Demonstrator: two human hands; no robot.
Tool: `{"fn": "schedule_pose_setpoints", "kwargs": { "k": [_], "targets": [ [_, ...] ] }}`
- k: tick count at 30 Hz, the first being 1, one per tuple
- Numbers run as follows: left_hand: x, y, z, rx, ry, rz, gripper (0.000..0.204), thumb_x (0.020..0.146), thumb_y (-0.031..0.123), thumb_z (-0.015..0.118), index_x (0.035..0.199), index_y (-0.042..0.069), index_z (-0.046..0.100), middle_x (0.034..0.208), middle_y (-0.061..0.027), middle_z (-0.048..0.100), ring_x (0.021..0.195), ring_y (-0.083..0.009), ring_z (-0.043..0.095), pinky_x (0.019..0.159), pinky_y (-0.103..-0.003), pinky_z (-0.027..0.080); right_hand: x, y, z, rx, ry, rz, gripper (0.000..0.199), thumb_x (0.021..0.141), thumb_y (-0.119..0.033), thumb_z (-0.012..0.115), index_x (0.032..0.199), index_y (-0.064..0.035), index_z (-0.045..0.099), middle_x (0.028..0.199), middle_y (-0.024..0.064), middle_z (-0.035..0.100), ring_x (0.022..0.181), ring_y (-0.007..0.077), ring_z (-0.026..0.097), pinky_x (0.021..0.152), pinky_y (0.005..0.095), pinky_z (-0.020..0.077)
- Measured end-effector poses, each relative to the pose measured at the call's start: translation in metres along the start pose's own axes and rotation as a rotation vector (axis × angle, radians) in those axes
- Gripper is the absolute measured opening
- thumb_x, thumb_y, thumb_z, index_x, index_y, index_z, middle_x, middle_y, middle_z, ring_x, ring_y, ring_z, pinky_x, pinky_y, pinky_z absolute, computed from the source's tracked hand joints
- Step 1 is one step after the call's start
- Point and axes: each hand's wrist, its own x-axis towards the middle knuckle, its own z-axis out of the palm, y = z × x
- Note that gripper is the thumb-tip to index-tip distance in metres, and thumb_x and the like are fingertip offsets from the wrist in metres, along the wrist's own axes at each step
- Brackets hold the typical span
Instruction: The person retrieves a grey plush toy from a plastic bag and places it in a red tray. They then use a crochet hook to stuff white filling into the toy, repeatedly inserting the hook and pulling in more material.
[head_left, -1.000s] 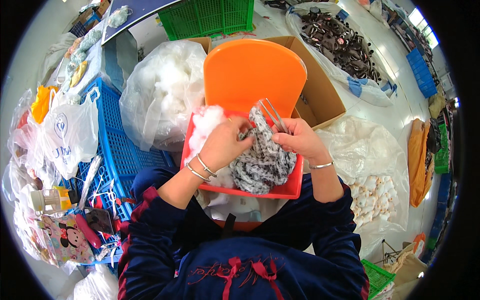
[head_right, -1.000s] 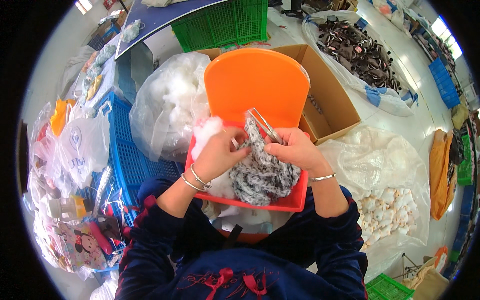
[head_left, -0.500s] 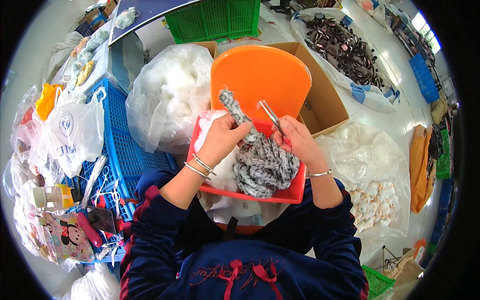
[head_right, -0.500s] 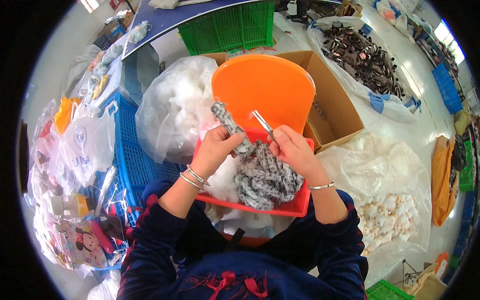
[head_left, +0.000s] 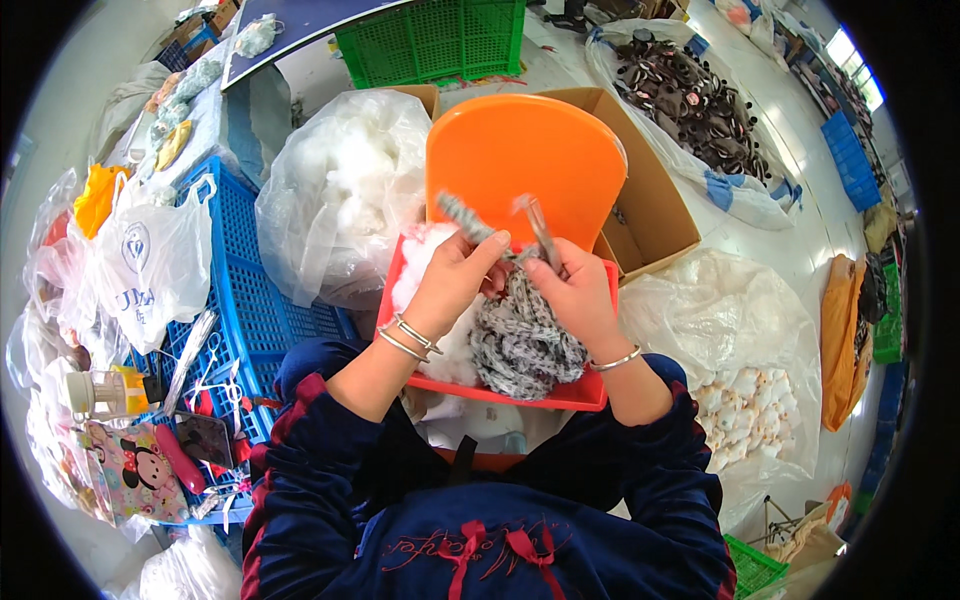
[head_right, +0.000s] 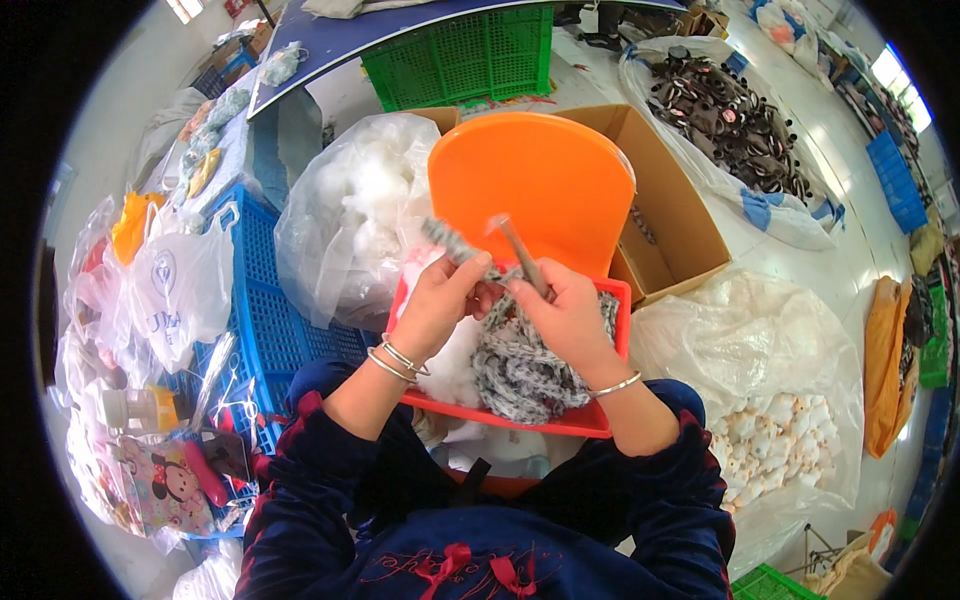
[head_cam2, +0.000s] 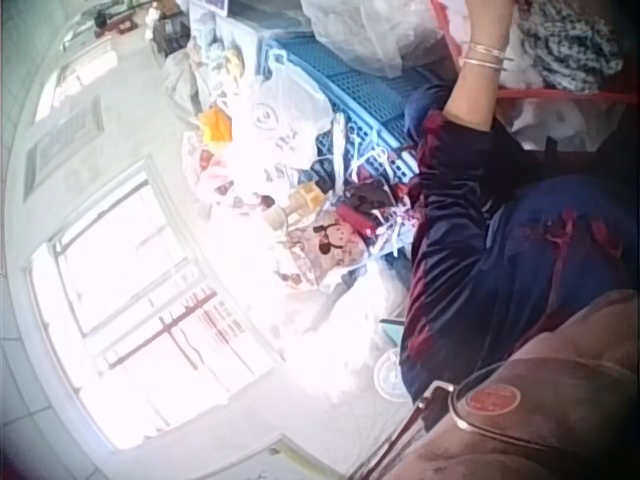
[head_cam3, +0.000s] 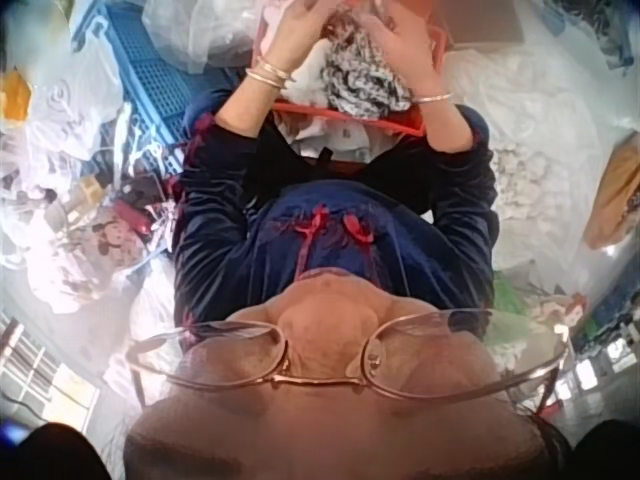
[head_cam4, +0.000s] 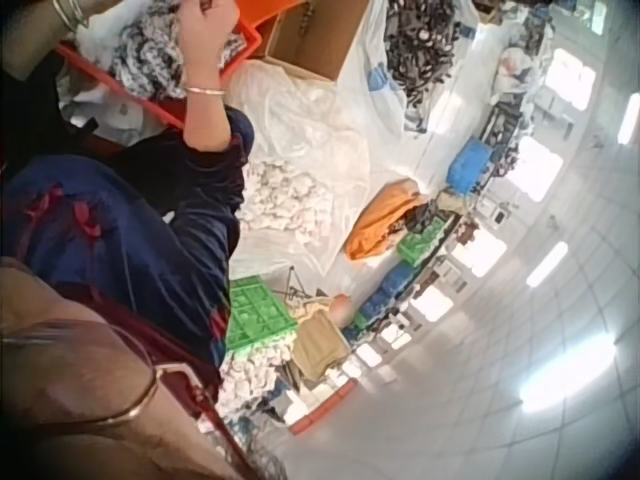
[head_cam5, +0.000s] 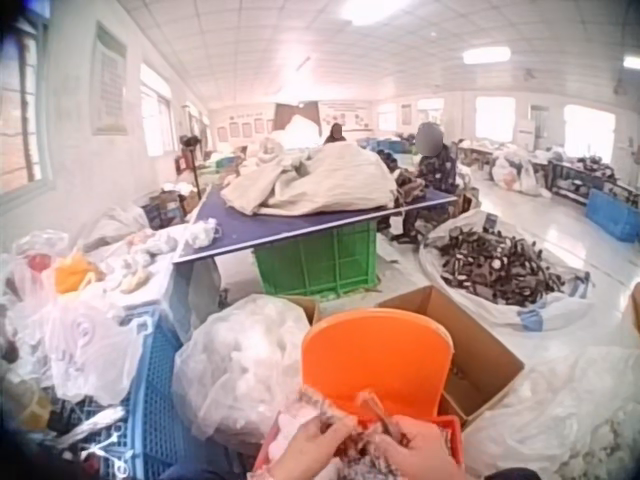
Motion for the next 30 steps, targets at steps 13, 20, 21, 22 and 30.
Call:
{"fn": "schedule_pose_setpoints", "kwargs": {
  "k": [13, 20, 21, 22, 30],
  "targets": [
    [-0.001, -0.003, -0.002, 0.138, -0.123, 0.087, 0.019, 0.093, 0.013, 0.063, 0.109, 0.003, 0.066, 0.091, -0.002, 0.069, 0.074, -0.0069, 0.059, 0.067, -0.021, 0.047, 0.003, -0.009, -0.012, 0.347, -0.2, 0.24, 0.01, 0.097, -0.011, 0.057, 0.099, -0.001, 0.057, 0.081, 0.003, 0.063, 0.059, 0.0046, 0.048, 0.052, 0.0204, 0.0391],
    [-0.006, 0.023, -0.006, -0.095, -0.005, 0.107, 0.028, 0.09, 0.013, 0.064, 0.114, -0.003, 0.064, 0.091, -0.0064, 0.069, 0.077, -0.0094, 0.063, 0.067, -0.024, 0.051, 0.0, -0.011, -0.034, -0.029, -0.215, 0.087, 0.015, 0.096, -0.012, 0.058, 0.102, 0.0008, 0.056, 0.083, -0.0004, 0.058, 0.076, 0.0055, 0.053, 0.067, 0.021, 0.0436],
    [-0.005, 0.023, -0.007, -0.084, -0.003, 0.116, 0.027, 0.09, 0.013, 0.064, 0.112, -0.003, 0.064, 0.09, -0.0064, 0.069, 0.077, -0.0094, 0.063, 0.067, -0.024, 0.051, -0.001, -0.01, -0.035, -0.037, -0.206, 0.067, 0.015, 0.095, -0.012, 0.059, 0.103, 0.001, 0.056, 0.083, -0.0009, 0.058, 0.076, 0.0052, 0.054, 0.067, 0.0207, 0.0438],
    [-0.004, 0.022, -0.008, -0.073, 0.0, 0.125, 0.026, 0.09, 0.013, 0.064, 0.111, -0.002, 0.064, 0.09, -0.0064, 0.069, 0.077, -0.0094, 0.063, 0.067, -0.023, 0.051, -0.001, -0.009, -0.035, -0.034, -0.209, 0.059, 0.015, 0.095, -0.011, 0.06, 0.103, 0.0013, 0.057, 0.084, -0.0009, 0.059, 0.076, 0.0049, 0.054, 0.067, 0.0207, 0.0439],
    [0.0, 0.02, -0.017, 0.013, -0.077, 0.086, 0.025, 0.093, 0.008, 0.06, 0.117, 0.003, 0.061, 0.101, -0.0033, 0.068, 0.082, -0.0118, 0.065, 0.07, -0.025, 0.05, 0.0, -0.01, -0.038, -0.116, -0.168, -0.01, 0.01, 0.091, -0.007, 0.064, 0.095, 0.002, 0.061, 0.079, -0.0014, 0.061, 0.069, 0.0035, 0.052, 0.061, 0.0204, 0.0422]
  ]
}}
